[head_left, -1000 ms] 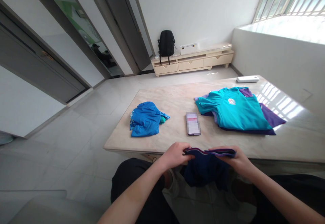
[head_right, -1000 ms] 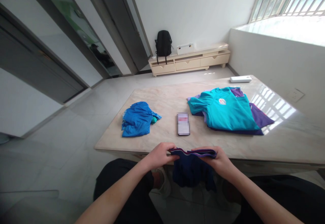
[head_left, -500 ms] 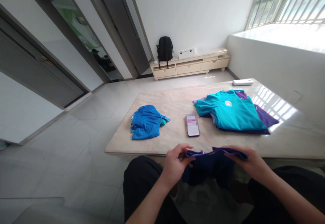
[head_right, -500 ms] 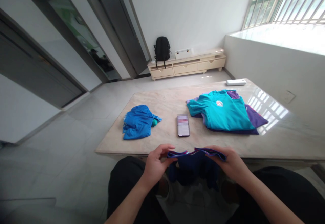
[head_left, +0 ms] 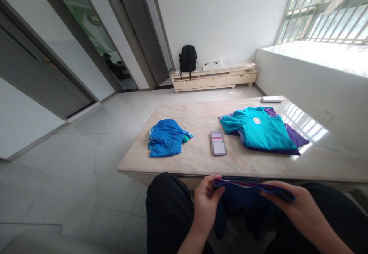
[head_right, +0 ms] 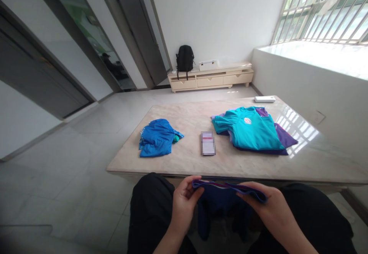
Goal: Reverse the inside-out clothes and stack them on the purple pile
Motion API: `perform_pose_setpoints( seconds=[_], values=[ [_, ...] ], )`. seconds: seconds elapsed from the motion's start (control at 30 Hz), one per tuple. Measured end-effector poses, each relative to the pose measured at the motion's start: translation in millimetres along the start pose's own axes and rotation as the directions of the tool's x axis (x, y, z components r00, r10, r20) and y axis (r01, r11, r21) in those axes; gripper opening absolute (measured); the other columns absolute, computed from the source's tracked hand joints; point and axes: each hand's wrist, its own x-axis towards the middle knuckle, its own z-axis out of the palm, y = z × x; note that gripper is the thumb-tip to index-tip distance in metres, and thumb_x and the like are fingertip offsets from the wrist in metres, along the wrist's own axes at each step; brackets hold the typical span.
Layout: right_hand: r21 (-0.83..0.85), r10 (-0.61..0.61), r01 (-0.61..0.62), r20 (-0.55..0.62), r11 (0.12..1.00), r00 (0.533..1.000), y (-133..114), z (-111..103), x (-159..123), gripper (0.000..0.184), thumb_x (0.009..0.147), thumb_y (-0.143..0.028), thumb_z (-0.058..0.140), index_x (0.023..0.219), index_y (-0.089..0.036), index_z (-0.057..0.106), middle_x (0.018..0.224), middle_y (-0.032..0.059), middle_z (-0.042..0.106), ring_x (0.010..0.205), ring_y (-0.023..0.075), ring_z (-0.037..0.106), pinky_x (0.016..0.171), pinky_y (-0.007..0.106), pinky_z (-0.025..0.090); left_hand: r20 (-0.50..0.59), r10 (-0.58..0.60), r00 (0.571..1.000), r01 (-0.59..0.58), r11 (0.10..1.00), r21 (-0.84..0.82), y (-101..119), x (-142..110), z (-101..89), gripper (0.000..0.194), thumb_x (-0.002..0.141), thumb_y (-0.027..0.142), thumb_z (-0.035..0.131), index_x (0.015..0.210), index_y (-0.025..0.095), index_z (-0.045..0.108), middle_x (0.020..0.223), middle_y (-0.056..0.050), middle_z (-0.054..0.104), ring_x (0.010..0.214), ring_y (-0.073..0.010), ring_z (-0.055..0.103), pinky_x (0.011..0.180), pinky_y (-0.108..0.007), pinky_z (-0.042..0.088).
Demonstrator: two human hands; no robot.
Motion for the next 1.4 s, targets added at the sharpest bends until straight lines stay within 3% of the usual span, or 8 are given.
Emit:
perform_pose_setpoints(
  seconds=[0.17,0.27,0.43,0.6,0.87,1.17,1.27,1.4],
  values=[
    [-0.07,-0.05,0.047,-0.054,0.996,0.997,-13,5,-6,0.024,0.078,-0.049,0.078,0.091,-0.031,0.084,0.089,0.001,0.082,0.079,0.0282,0.078,0.072,0.028,0.064,0.067,-0.07,0.995,0.082,0.977,-0.196,-34,-4,12.7,0.074,0.076,0.042,0.085,0.138,0.021,0.051,0.127,-0.015,0.071,0.121,-0.0292,0.067,0.107,-0.042,0.05],
    [-0.095,-0.04,0.029,-0.107,0.995,0.993,-14,8,-6,0.02,0.078,-0.043,0.077,0.091,-0.03,0.084,0.088,-0.0013,0.082,0.079,0.0258,0.078,0.075,0.025,0.063,0.125,-0.078,0.989,0.106,0.965,-0.238,-54,-11,17.4,0.083,0.071,0.04,0.09,0.141,0.021,0.05,0.139,-0.017,0.064,0.13,-0.0319,0.06,0.112,-0.043,0.045],
    [-0.073,-0.009,-0.009,-0.241,0.997,0.97,-16,9,-8,0.02,0.074,-0.044,0.078,0.086,-0.028,0.083,0.08,-0.0017,0.08,0.075,0.025,0.077,0.069,0.023,0.061,0.065,-0.095,0.993,0.09,0.993,0.08,-73,-12,18.4,0.053,0.063,0.034,0.091,0.108,0.014,0.072,0.107,-0.012,0.075,0.105,-0.0323,0.067,0.093,-0.038,0.051],
    [-0.134,-0.013,-0.031,-0.318,0.99,0.948,-8,6,-12,0.028,0.073,-0.051,0.08,0.086,-0.027,0.082,0.078,-0.0012,0.08,0.073,0.0251,0.076,0.065,0.023,0.06,0.034,-0.113,0.993,0.109,0.989,0.105,-68,-4,16.2,0.02,0.078,0.029,0.074,0.091,0.014,0.072,0.089,-0.007,0.076,0.087,-0.0263,0.068,0.079,-0.032,0.05],
    [-0.112,0.029,-0.064,-0.291,0.992,0.956,6,3,-13,0.033,0.071,-0.054,0.08,0.087,-0.026,0.08,0.081,-0.0007,0.08,0.077,0.0257,0.077,0.068,0.024,0.06,0.117,-0.039,0.992,0.031,0.997,0.066,-66,-4,11.7,0.028,0.093,0.031,0.061,0.114,0.015,0.069,0.111,-0.011,0.076,0.107,-0.0271,0.068,0.096,-0.037,0.049],
    [0.033,0.142,-0.139,-0.3,0.99,0.943,-5,9,-12,0.033,0.064,-0.052,0.084,0.082,-0.024,0.079,0.077,-0.0005,0.078,0.075,0.0251,0.075,0.068,0.025,0.06,0.25,-0.167,0.954,0.232,0.937,-0.262,-55,-10,25.4,0.048,0.087,0.038,0.072,0.129,0.017,0.062,0.129,-0.011,0.07,0.122,-0.0282,0.062,0.106,-0.038,0.045],
    [0.063,0.187,-0.176,-0.34,0.982,0.922,-18,12,-15,0.032,0.063,-0.05,0.083,0.081,-0.024,0.077,0.076,-0.0011,0.077,0.075,0.0243,0.073,0.069,0.025,0.058,0.186,-0.147,0.972,0.191,0.949,-0.251,-52,-11,31.0,0.058,0.076,0.041,0.085,0.124,0.015,0.065,0.124,-0.014,0.072,0.116,-0.0302,0.065,0.102,-0.038,0.048],
    [0.049,0.216,-0.214,-0.39,0.976,0.895,-34,9,-17,0.034,0.059,-0.049,0.085,0.08,-0.024,0.076,0.07,-0.0022,0.073,0.072,0.0235,0.071,0.068,0.026,0.055,0.08,-0.101,0.992,0.113,0.979,-0.168,-44,-6,25.6,0.047,0.074,0.042,0.086,0.109,0.012,0.074,0.107,-0.013,0.078,0.1,-0.0296,0.069,0.092,-0.038,0.052]
  ],
)
